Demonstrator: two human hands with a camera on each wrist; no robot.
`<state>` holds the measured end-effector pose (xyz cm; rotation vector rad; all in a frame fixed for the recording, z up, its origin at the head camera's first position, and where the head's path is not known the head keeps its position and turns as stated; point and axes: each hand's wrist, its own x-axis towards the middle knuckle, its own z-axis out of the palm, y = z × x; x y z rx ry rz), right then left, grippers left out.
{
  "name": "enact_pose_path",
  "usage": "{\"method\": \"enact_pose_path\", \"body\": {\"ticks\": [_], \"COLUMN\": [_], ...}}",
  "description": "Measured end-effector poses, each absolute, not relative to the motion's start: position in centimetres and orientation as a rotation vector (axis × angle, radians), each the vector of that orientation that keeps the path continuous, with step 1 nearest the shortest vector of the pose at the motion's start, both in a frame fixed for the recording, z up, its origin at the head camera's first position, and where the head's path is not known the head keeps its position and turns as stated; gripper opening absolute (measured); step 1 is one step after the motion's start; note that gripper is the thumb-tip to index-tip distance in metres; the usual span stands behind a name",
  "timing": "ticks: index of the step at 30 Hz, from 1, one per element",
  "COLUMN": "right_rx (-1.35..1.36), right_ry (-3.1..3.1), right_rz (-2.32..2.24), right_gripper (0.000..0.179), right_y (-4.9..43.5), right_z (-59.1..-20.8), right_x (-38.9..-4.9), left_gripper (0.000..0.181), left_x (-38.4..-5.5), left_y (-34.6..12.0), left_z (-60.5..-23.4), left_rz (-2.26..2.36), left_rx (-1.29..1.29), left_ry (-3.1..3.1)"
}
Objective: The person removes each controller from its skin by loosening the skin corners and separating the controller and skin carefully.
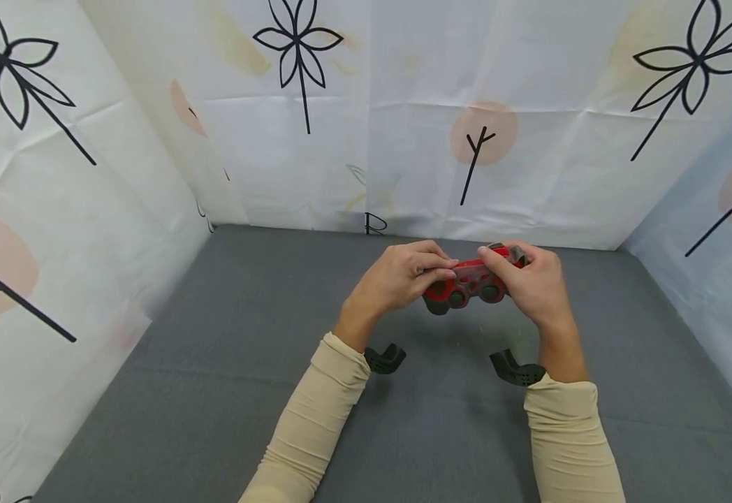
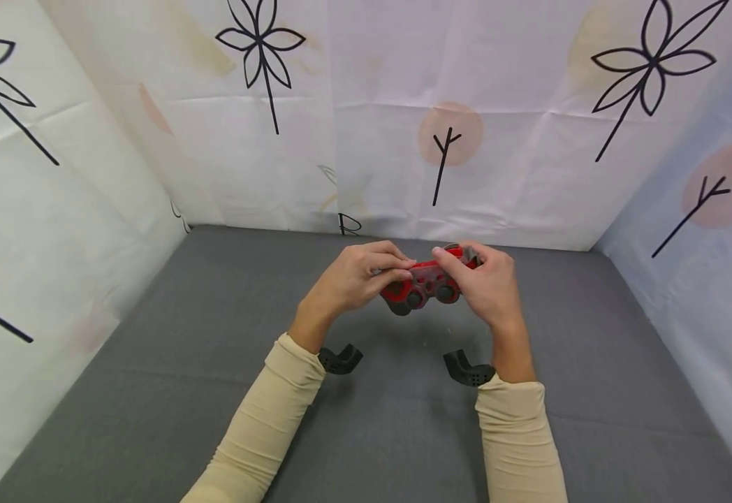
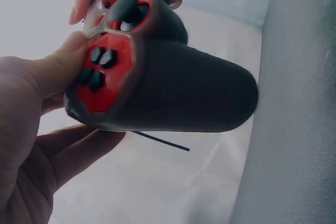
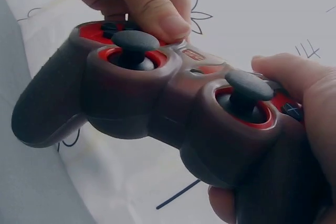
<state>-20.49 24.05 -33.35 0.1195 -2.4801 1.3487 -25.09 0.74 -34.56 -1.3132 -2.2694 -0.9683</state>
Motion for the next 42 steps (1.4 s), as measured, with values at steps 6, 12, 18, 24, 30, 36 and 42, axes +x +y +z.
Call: {"method": "enact_pose_path", "body": {"ticks": [6, 12, 18, 24, 30, 36, 42], "right_rx": [0.175, 0.202, 0.24, 0.371, 0.472, 0.485, 0.527], "right_ry": [-2.527, -2.553, -2.551, -2.505, -2.497, -2.521, -2.467], "right_rz": [1.35, 1.214, 1.137, 1.174, 1.141, 1.175, 1.196], "right_gripper": [0.036, 0.036, 0.034, 0.022, 0.022, 0.022, 0.017], "right_y": [24.0, 23.9, 24.2, 25.0, 25.3, 25.1, 24.8], "right_z": [-33.5, -33.7, -33.8, -33.6, -33.6, -33.6, -33.4], "right_x": [-20.5, -20.6, -20.5, -20.3, -20.2, -20.1, -20.1], "left_gripper": [0.016, 0.017, 0.016, 0.012, 0.011, 0.011, 0.01], "left_x": [-24.7, -24.9, -25.3, -25.6, -25.9, -26.0, -26.5], "left_y": [0.6, 0.5, 0.6, 0.4, 0.3, 0.0, -0.4], "left_z": [-34.0, -34.0, -34.4, -34.7, -35.0, -35.1, -35.5], "left_rz": [-0.876, -0.835, -0.951, -1.16, -1.137, -1.098, -1.198], "left_rx": [-1.3, -1.289, -1.292, -1.321, -1.337, -1.311, -1.277], "left_ry": [-2.328, -2.41, -2.464, -2.371, -2.318, -2.328, -2.299]}}
